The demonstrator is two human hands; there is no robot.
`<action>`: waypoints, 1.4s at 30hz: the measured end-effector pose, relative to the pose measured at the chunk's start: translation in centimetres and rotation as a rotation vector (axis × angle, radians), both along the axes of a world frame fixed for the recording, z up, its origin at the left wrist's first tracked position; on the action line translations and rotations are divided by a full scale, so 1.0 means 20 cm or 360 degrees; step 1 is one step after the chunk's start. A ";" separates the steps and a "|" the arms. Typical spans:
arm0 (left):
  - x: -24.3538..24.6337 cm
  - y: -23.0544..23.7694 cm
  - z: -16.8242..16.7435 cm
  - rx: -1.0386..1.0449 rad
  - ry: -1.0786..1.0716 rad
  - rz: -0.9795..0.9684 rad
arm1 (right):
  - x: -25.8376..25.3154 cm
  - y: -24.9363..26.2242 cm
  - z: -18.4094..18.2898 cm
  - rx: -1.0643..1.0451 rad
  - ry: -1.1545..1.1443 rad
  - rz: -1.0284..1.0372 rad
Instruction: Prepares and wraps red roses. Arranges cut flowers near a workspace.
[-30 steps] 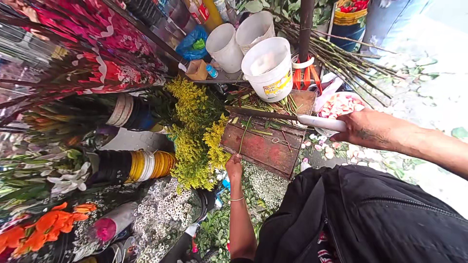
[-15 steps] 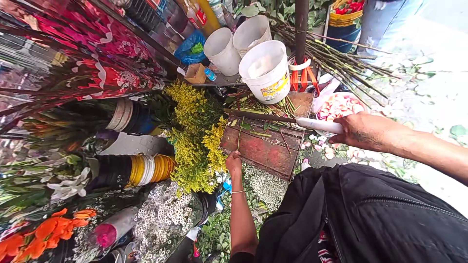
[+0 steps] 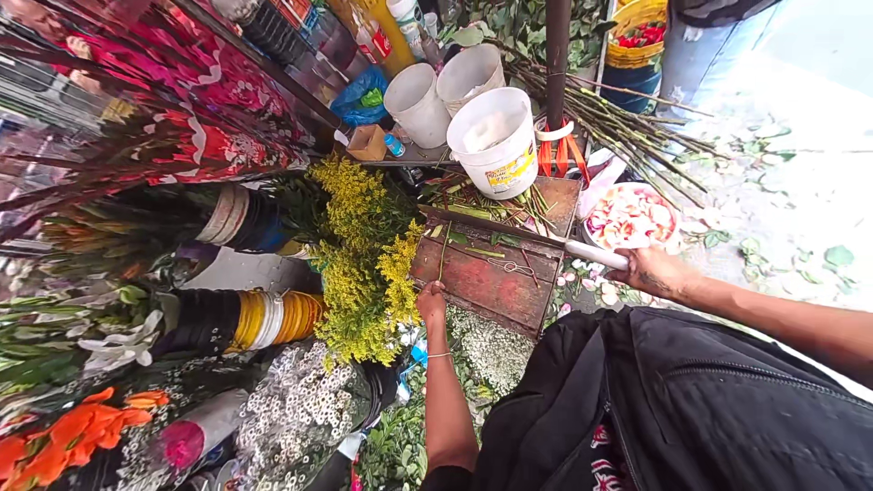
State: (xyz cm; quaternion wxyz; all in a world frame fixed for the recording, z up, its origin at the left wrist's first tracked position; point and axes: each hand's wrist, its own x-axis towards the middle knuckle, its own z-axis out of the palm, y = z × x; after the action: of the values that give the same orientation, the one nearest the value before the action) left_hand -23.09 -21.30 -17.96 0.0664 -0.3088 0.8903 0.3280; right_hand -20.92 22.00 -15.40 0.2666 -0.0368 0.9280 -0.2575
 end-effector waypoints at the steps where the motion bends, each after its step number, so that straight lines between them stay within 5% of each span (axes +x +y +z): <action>1: 0.01 0.01 0.01 0.0009 0.0023 -0.0007 | 0.00 0.01 -0.10 -0.0021 -0.0015 -0.0034; 5: 0.11 0.02 0.13 -0.0079 0.0062 -0.0060 | -0.10 0.06 -0.25 -0.0106 -0.0052 0.0098; 9: 0.34 0.15 0.40 -0.0209 0.0044 -0.0449 | -0.13 0.19 -0.24 -0.0333 0.0071 0.0173; 14: 0.72 0.55 0.70 -0.0476 -0.0062 -0.1082 | -0.09 0.19 0.04 -0.0647 0.0367 0.0051; 18: 0.86 0.96 0.76 -0.0696 -0.0325 -0.1437 | -0.08 0.02 0.32 -0.0950 0.0497 0.0681; 23: 0.87 1.52 0.64 -0.0661 -0.0933 -0.1483 | 0.09 -0.26 0.62 -0.1215 0.0199 0.1543; 28: 0.95 1.82 0.35 -0.0285 -0.1205 -0.1280 | 0.29 -0.23 0.54 -0.1333 0.0019 0.1702; 31: 1.11 1.90 0.21 -0.0270 -0.0877 -0.1122 | 0.39 -0.10 0.36 -0.1362 0.0125 0.1585; 34: 1.33 1.87 0.15 -0.0303 -0.0044 -0.1351 | 0.45 0.00 0.26 -0.1364 0.0028 0.1299; 38: 1.63 1.70 0.13 0.0225 0.0290 -0.0961 | 0.45 -0.04 0.53 -0.1015 -0.0612 0.0898; 40: 1.81 1.58 0.09 0.0363 0.0175 -0.0652 | 0.52 -0.17 0.10 -0.1963 -0.0064 0.0879; 42: 2.01 1.48 0.04 0.0384 0.0122 -0.0386 | 0.54 -0.33 0.03 -0.2027 -0.0021 0.0978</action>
State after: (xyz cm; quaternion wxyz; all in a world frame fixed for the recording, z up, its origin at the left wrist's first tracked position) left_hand 17.06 8.34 -17.12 0.1081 -0.1763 0.8770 0.4336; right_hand -10.13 15.37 -14.73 0.2596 -0.4444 0.5429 -0.6636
